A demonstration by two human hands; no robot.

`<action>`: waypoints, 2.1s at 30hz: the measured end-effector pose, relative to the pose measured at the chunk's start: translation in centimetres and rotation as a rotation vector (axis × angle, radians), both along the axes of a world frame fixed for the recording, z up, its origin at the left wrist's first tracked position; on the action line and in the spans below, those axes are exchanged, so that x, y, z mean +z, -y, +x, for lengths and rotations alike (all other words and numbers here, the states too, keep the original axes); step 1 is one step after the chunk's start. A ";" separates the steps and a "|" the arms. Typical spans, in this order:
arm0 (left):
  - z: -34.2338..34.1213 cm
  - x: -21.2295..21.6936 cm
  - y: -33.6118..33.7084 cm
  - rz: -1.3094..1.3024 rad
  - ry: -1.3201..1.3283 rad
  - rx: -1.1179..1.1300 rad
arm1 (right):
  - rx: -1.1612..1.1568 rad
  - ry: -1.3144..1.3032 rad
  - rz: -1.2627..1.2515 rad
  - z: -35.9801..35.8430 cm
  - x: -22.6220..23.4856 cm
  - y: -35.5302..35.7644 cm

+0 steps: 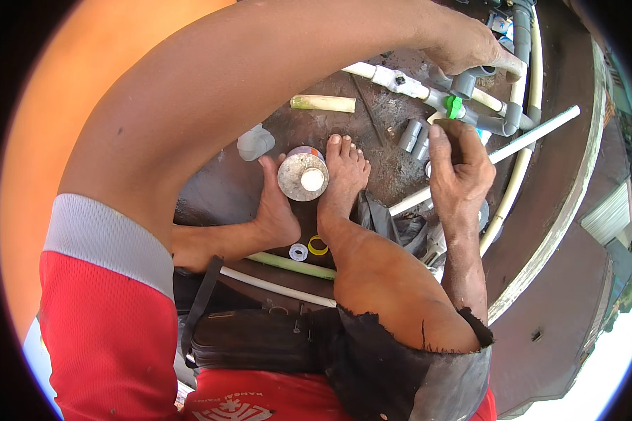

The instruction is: The person assembles a PVC plumbing system on a rooftop next to a large orange water tank. They cut pipe sections with an angle grinder, apply solvent cement, and connect various fittings including elbows, tees, and valves to form a manifold.

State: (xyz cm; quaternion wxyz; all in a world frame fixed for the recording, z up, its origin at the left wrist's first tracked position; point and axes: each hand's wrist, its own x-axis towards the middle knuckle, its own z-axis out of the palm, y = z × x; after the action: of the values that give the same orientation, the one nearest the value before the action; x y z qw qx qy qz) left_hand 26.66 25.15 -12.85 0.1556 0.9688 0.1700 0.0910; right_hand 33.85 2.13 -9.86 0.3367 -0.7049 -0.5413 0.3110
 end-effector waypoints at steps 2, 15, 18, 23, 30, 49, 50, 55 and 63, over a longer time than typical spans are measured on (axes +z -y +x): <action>-0.2 0.3 0.5 -0.170 0.041 0.026 | -0.096 0.418 0.048 4.5 1.7 -3.8; -1.6 -7.5 1.3 -1.702 0.238 0.831 | 0.338 0.817 -0.163 4.7 2.6 -14.5; -1.6 -8.2 1.0 -1.682 0.250 0.868 | 0.301 0.782 -0.187 4.2 2.2 -14.4; -0.8 -8.5 1.0 -1.650 0.258 0.858 | 0.387 0.678 -0.109 5.5 1.6 -13.9; -0.2 -10.1 1.1 -1.537 0.395 0.869 | 0.277 0.766 -0.179 4.2 0.8 -14.2; -0.8 -9.6 1.4 -1.627 0.384 0.977 | 0.512 0.806 0.325 8.3 -3.9 -14.4; -0.6 -9.6 1.4 -1.630 0.391 0.980 | 0.503 0.810 0.289 8.9 -4.4 -14.6; -0.6 -9.3 1.7 -1.586 0.378 0.962 | 0.513 0.574 0.226 8.1 -1.5 -14.1; -0.7 -10.8 0.6 -1.669 0.344 0.936 | 0.534 0.596 0.194 8.1 -1.5 -14.4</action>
State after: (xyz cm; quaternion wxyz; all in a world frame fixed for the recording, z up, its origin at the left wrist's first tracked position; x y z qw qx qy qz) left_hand 25.97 24.57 -23.70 0.7632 0.3547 0.5231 0.1343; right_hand 41.96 16.57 -11.35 0.1375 -0.5640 -0.8058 0.1170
